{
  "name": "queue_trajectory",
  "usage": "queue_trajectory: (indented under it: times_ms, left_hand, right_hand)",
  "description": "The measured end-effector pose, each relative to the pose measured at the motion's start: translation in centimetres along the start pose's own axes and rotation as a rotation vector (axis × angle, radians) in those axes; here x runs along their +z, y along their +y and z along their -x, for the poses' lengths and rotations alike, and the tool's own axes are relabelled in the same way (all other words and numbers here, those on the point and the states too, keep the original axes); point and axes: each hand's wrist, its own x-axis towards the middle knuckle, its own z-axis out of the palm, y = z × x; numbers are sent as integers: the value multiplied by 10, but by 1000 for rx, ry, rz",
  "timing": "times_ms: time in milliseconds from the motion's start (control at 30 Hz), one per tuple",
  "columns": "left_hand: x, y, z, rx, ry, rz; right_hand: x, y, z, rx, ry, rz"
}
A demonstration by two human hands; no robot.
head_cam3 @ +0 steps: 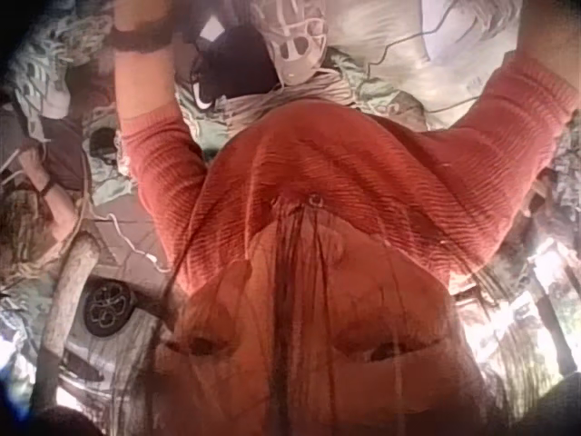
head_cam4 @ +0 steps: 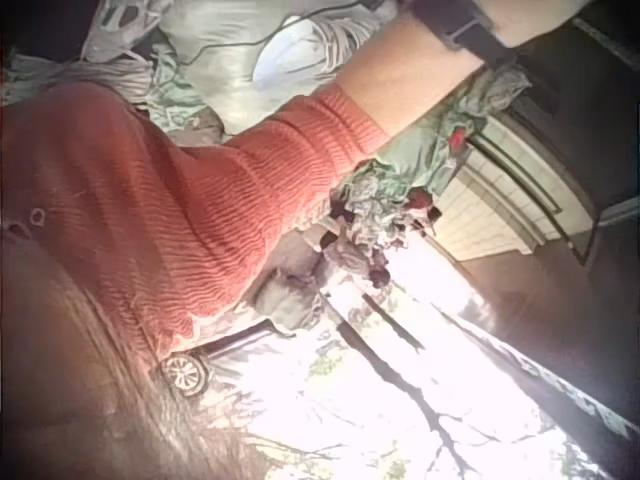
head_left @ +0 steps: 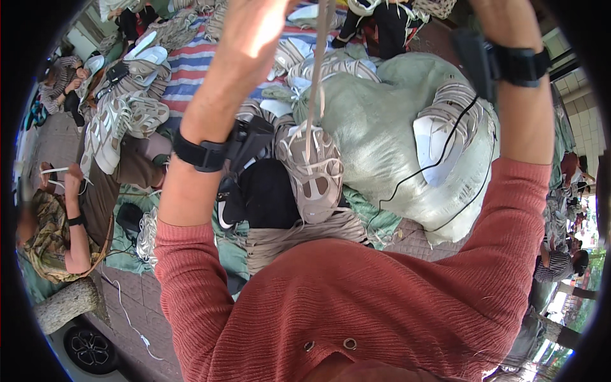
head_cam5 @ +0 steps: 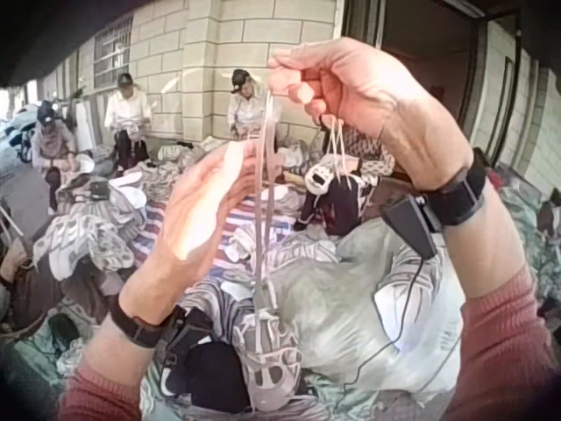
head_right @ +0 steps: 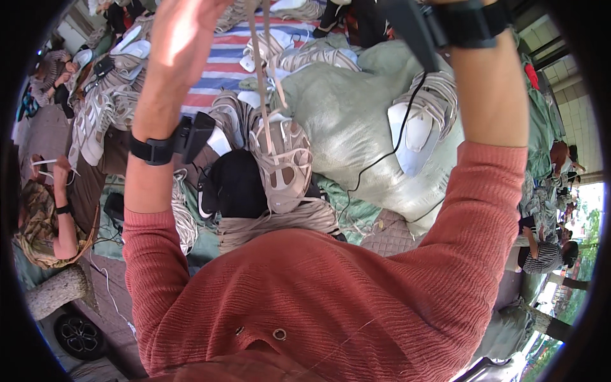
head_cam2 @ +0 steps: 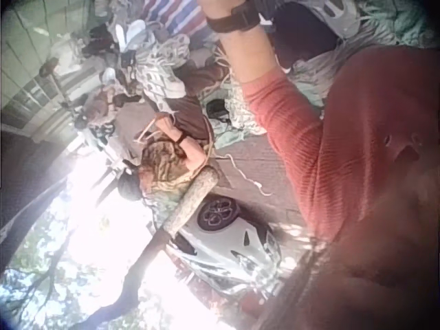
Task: The person sits on the ground and laces a beige sneaker by hand. They thread the laces through the eyelets, pull them tight, and tie a knot. The person handles the shoe and laces directly without using any tools.
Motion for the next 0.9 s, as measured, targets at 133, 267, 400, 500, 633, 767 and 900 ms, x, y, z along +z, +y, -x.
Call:
queue_trajectory:
  times_ms: [133, 267, 400, 500, 633, 767, 900]
  left_hand:
    - [13, -17, -3, -80, 229, 157]
    - [-11, -28, 14, -194, 152, 98]
    - [-15, -40, 41, -333, 252, 92]
    - [-32, -49, 76, -454, 300, 91]
    - [-49, -79, 130, -618, 318, 134]
    - [-62, -73, 159, -725, 433, 142]
    - [-64, -69, 124, -626, 437, 137]
  right_hand:
    - [32, 23, -3, 98, 13, -262]
    - [38, 39, -11, 131, -33, -333]
    - [15, 56, -4, 194, -35, -402]
    - [11, 87, -8, 241, 129, -483]
    - [-26, 152, 10, 293, 322, -596]
    - [39, 209, 40, 453, 302, -643]
    - [89, 271, 108, 533, 250, -218]
